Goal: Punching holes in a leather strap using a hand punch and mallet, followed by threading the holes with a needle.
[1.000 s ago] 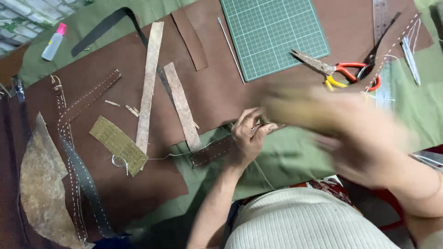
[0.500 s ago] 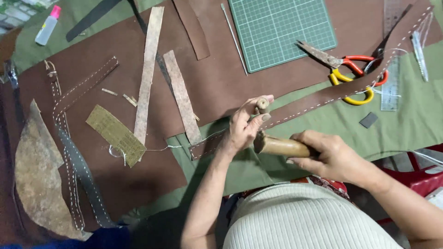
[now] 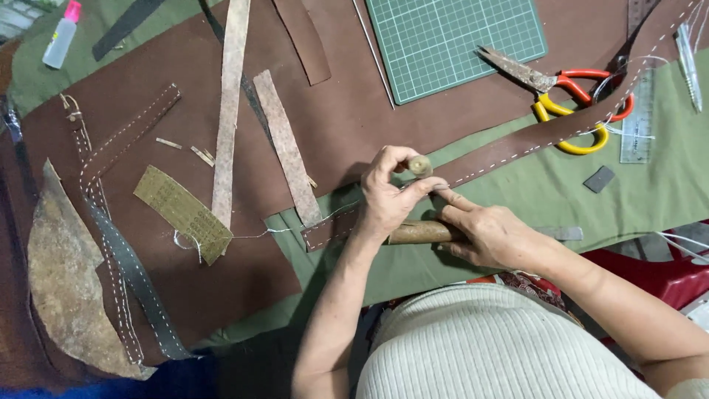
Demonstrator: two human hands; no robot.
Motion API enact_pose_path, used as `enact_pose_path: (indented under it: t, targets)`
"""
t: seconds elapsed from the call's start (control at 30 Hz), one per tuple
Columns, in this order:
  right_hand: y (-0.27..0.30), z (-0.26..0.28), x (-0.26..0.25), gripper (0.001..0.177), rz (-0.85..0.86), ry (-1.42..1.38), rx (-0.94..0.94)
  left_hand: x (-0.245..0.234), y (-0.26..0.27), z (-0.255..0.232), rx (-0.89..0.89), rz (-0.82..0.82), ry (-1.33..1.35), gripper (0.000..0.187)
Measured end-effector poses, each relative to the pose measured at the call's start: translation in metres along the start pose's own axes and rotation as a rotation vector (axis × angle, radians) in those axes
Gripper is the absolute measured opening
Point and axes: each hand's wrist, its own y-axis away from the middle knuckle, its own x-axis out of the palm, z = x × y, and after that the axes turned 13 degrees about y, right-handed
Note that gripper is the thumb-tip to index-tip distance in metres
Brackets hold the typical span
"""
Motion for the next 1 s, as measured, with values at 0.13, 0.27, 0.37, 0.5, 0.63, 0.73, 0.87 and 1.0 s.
enact_pose_path:
  t: [0.13, 0.27, 0.37, 0.5, 0.63, 0.73, 0.87, 1.0]
  targets:
    - [0.0, 0.001, 0.0, 0.041, -0.074, 0.023, -0.034, 0.008, -0.003, -0.009, 0.003, -0.039, -0.055, 0.041]
    - [0.015, 0.01, -0.016, 0.045, -0.18, -0.072, -0.128, 0.0, -0.004, -0.003, 0.028, 0.003, -0.026, 0.033]
    - [0.043, 0.012, -0.05, 0.057, -0.151, -0.079, -0.237, -0.008, -0.004, -0.018, 0.017, 0.18, 0.044, 0.027]
    - [0.071, 0.028, -0.106, 0.072, -0.402, -0.103, -0.4, -0.003, 0.0, -0.037, -0.24, 0.196, 0.373, 0.031]
    - [0.093, 0.026, -0.123, 0.065, -0.809, 0.031, -0.301, 0.0, 0.002, -0.018, 0.011, 0.18, -0.06, 0.022]
    - [0.074, 0.04, -0.137, 0.06, -0.729, 0.152, -0.181, -0.004, 0.006, -0.011, 0.062, 0.133, -0.144, 0.013]
    - [0.025, 0.02, -0.114, 0.063, -0.66, 0.31, -0.216, -0.008, 0.009, -0.004, 0.076, 0.132, -0.178, 0.019]
    - [0.05, 0.011, -0.1, 0.068, -0.763, -0.005, -0.213, -0.008, 0.012, -0.003, 0.146, 0.14, -0.106, 0.019]
